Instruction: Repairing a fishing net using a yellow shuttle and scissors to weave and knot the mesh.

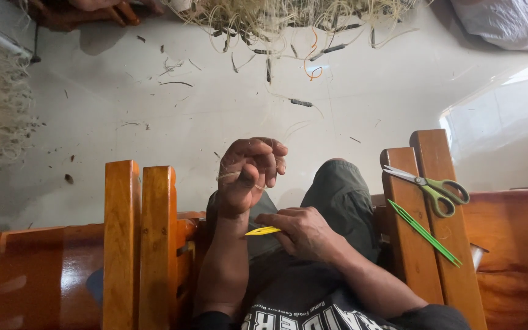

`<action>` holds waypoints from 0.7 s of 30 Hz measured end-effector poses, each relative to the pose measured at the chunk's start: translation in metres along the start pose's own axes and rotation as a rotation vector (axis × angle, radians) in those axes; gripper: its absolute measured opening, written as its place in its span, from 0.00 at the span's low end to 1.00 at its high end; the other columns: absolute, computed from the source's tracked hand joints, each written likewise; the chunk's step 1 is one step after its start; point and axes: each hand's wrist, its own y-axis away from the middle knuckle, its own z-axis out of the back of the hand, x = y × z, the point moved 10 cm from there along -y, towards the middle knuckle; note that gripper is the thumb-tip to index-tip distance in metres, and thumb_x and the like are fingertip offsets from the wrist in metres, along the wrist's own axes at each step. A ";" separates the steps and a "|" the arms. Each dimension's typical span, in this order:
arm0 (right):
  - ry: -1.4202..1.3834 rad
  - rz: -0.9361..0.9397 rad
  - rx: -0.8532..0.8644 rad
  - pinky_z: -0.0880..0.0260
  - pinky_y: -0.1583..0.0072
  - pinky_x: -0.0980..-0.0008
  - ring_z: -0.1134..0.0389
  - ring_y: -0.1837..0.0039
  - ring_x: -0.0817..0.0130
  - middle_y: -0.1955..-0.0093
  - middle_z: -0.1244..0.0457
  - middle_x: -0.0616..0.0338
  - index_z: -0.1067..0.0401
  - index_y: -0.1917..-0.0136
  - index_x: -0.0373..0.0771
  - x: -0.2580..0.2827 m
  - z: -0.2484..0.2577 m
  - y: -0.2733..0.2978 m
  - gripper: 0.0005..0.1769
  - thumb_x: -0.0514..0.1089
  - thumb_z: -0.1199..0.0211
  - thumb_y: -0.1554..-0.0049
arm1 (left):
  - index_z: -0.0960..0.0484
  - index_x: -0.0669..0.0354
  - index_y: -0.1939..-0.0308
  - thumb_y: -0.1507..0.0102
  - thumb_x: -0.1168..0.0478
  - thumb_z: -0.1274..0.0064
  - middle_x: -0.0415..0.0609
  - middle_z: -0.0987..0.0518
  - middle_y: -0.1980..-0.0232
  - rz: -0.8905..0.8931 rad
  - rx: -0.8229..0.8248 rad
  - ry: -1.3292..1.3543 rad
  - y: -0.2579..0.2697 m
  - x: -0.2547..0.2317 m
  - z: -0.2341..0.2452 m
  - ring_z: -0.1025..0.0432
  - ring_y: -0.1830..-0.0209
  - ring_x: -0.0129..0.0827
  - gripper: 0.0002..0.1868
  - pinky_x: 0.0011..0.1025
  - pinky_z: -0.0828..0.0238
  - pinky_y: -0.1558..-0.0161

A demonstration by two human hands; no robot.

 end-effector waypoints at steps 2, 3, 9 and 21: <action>-0.006 -0.013 0.011 0.29 0.64 0.54 0.29 0.64 0.49 0.65 0.34 0.49 0.27 0.40 0.40 -0.002 -0.001 0.000 0.20 0.40 0.45 0.46 | 0.28 0.64 0.44 0.32 0.51 0.51 0.68 0.25 0.46 -0.011 0.004 -0.048 -0.003 -0.006 -0.005 0.31 0.78 0.26 0.21 0.38 0.28 0.56; -0.006 -0.014 0.011 0.29 0.64 0.54 0.29 0.64 0.49 0.65 0.34 0.49 0.27 0.40 0.40 -0.002 0.000 0.000 0.20 0.40 0.45 0.46 | 0.28 0.64 0.44 0.32 0.51 0.51 0.68 0.25 0.46 -0.011 0.004 -0.048 -0.002 -0.006 -0.004 0.31 0.78 0.26 0.21 0.38 0.28 0.56; 0.025 -0.039 0.024 0.29 0.63 0.55 0.28 0.63 0.49 0.65 0.34 0.50 0.25 0.41 0.41 -0.002 0.003 -0.002 0.19 0.40 0.45 0.45 | 0.28 0.66 0.45 0.32 0.51 0.50 0.68 0.25 0.47 -0.002 -0.015 -0.077 0.000 -0.006 0.000 0.30 0.77 0.27 0.22 0.40 0.28 0.55; -0.070 0.013 0.156 0.28 0.60 0.56 0.28 0.62 0.50 0.65 0.34 0.51 0.25 0.41 0.43 -0.007 0.000 0.002 0.19 0.41 0.46 0.44 | 0.28 0.72 0.49 0.33 0.52 0.49 0.70 0.25 0.51 -0.016 -0.064 -0.161 0.001 -0.012 0.000 0.27 0.74 0.33 0.22 0.35 0.26 0.59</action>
